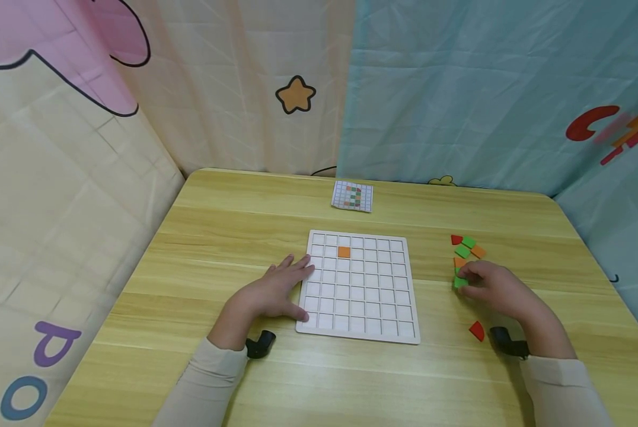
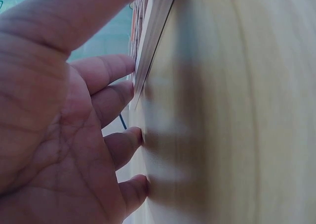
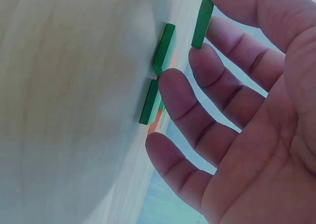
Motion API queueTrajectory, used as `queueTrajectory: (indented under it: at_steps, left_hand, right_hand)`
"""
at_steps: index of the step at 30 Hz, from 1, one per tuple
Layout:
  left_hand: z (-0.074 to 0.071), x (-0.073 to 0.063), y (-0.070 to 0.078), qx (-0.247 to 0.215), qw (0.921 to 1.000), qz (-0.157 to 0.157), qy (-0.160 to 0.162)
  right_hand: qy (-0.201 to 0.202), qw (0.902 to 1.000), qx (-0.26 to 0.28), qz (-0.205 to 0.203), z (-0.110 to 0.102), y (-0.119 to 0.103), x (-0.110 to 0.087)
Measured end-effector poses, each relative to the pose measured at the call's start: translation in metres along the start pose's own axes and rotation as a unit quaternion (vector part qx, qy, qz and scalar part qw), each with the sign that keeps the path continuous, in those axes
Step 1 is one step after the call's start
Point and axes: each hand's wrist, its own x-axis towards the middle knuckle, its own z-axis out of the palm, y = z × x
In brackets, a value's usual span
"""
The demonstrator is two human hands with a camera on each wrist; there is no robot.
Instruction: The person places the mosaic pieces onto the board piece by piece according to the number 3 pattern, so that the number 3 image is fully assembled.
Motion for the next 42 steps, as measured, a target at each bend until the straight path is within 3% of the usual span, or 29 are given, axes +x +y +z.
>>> queueTrajectory:
  at_steps: [16, 42]
  left_hand:
    - [0.000, 0.000, 0.001, 0.003, 1.0000, 0.000, -0.002]
    - [0.002, 0.002, 0.001, 0.001, 1.0000, -0.005, 0.002]
  right_hand:
    - [-0.001, 1.0000, 0.005, -0.003, -0.003, -0.012, 0.006]
    - [0.007, 0.9979, 0.000, -0.064, -0.001, -0.030, 0.021]
